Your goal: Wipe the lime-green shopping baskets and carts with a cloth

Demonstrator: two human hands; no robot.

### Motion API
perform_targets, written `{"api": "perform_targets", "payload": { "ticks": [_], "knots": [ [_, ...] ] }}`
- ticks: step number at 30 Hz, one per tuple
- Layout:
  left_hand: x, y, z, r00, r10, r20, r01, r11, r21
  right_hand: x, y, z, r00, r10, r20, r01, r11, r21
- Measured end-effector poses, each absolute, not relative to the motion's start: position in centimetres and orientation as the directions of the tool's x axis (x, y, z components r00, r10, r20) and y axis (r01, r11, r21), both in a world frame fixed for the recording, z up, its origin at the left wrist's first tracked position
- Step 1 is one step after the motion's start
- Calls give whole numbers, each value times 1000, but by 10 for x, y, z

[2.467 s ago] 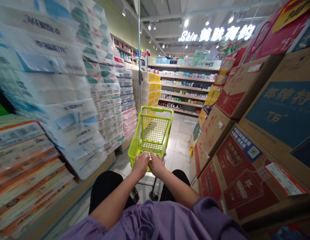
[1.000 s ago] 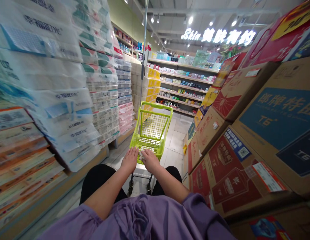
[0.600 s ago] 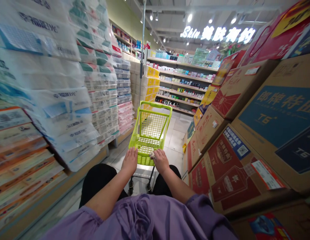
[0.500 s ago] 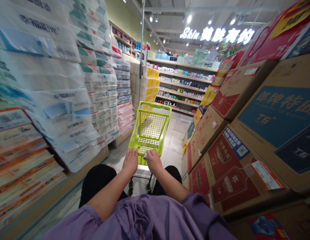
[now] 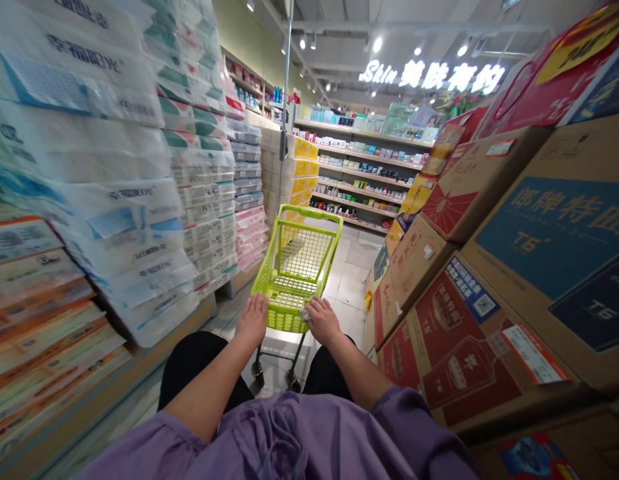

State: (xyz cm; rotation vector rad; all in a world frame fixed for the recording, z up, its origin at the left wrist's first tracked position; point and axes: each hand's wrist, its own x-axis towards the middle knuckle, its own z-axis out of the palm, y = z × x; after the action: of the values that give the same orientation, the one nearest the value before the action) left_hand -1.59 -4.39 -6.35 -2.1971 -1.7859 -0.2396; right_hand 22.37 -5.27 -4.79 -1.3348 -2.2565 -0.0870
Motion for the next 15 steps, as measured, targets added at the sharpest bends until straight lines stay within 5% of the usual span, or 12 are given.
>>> {"api": "perform_targets", "payload": {
  "ticks": [7,15],
  "knots": [
    [3,-46,-57,219,927,303,973,-187,-132,186,-47,-51,-340,850,404,854,458,-247],
    [15,-55,-53,323,922,215,946,-312,-81,198,-42,-37,-507,789,348,791,586,-177]
  ]
}}
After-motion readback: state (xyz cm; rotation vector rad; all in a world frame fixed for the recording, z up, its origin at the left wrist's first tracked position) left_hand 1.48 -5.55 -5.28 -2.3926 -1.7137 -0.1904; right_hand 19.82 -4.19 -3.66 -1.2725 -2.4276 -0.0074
